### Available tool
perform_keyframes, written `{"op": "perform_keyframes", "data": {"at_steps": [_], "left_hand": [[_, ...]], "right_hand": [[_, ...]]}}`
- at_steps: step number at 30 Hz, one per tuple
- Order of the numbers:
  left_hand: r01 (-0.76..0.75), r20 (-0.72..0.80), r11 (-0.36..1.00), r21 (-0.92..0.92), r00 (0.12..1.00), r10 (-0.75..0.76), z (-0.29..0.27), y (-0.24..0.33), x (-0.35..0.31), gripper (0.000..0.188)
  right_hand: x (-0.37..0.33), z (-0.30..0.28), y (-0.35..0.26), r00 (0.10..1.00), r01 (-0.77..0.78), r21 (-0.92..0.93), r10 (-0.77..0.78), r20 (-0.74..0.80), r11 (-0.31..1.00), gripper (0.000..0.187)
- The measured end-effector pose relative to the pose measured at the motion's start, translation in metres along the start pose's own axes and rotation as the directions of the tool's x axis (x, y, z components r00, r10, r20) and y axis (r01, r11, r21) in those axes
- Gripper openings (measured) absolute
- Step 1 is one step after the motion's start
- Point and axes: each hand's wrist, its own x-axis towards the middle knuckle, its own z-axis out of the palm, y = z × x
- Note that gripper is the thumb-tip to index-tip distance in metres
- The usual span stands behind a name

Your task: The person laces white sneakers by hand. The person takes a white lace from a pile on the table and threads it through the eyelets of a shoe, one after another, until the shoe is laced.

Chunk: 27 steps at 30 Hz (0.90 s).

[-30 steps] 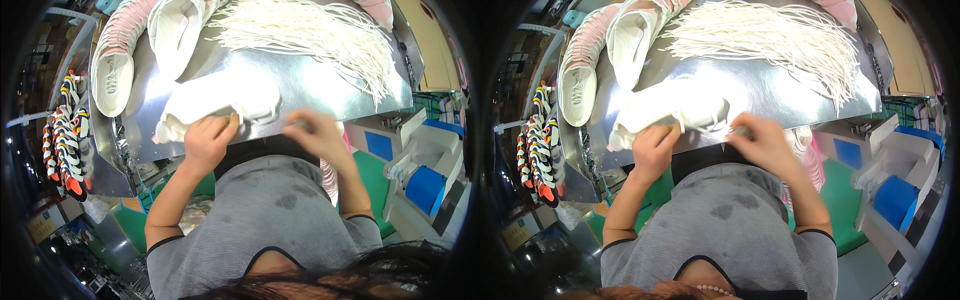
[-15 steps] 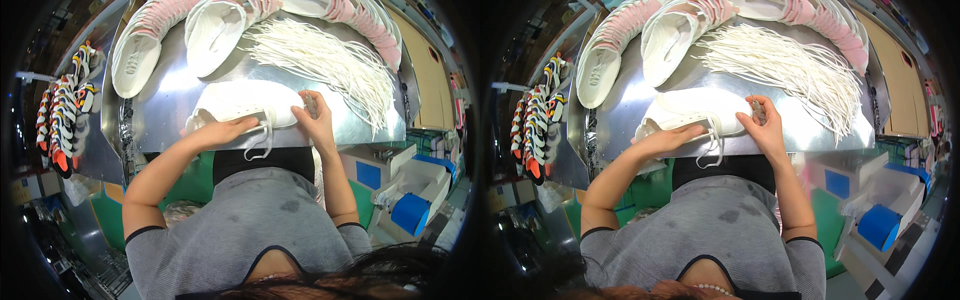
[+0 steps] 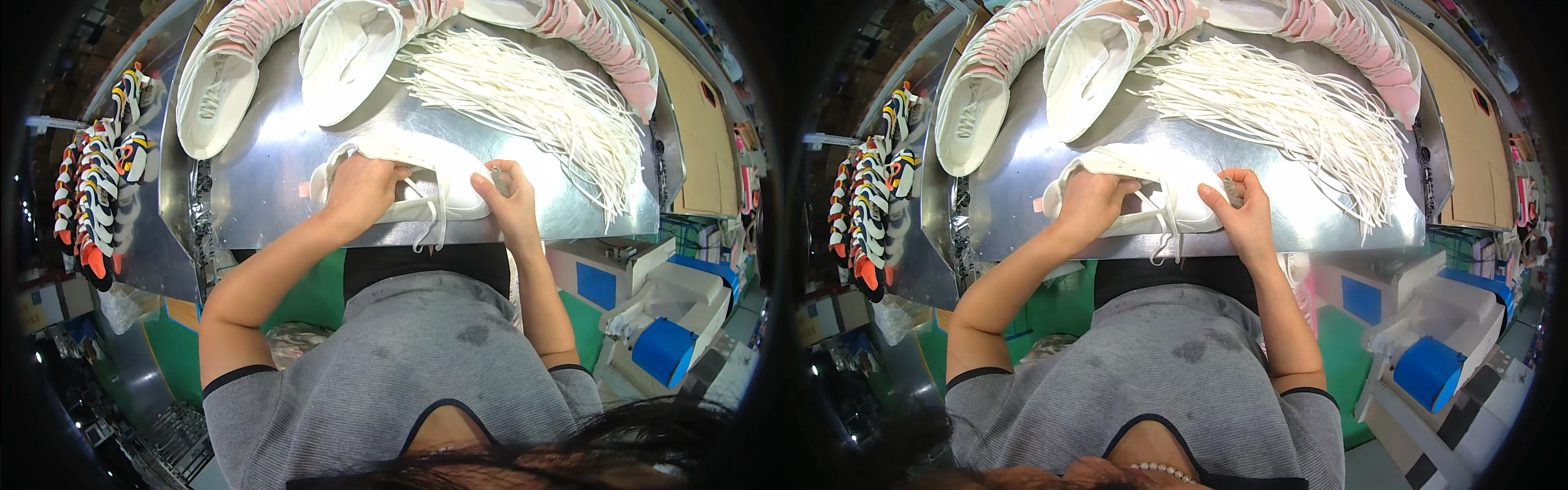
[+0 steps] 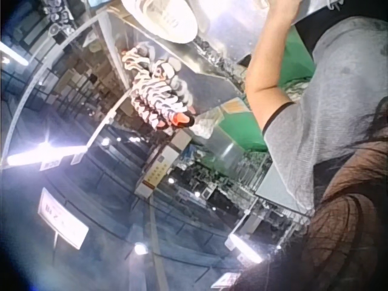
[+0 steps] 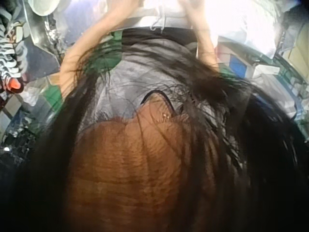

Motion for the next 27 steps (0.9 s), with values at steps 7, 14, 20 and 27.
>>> {"op": "perform_keyframes", "data": {"at_steps": [7,14,20,27], "left_hand": [[0.148,0.194,0.921,-0.360,0.978,-0.081,0.001,0.004,-0.003,0.013],[0.022,0.048,0.968,-0.249,0.999,-0.010,-0.007,0.009,-0.014,0.013],[0.002,0.062,0.958,-0.288,0.998,0.017,-0.014,0.008,-0.018,0.013],[0.185,0.286,0.879,-0.440,0.956,-0.058,-0.008,0.017,-0.015,0.011]], "right_hand": [[-0.003,-0.007,0.001,0.998,0.002,-0.014,-0.001,0.061,1.000,0.042],[-0.006,-0.011,-0.001,0.993,-0.019,0.022,0.016,0.117,1.000,0.055],[-0.007,-0.011,0.002,0.982,-0.021,0.053,0.011,0.189,0.998,0.054],[-0.008,-0.016,0.006,0.982,0.016,0.003,-0.016,0.187,1.000,0.055]]}}
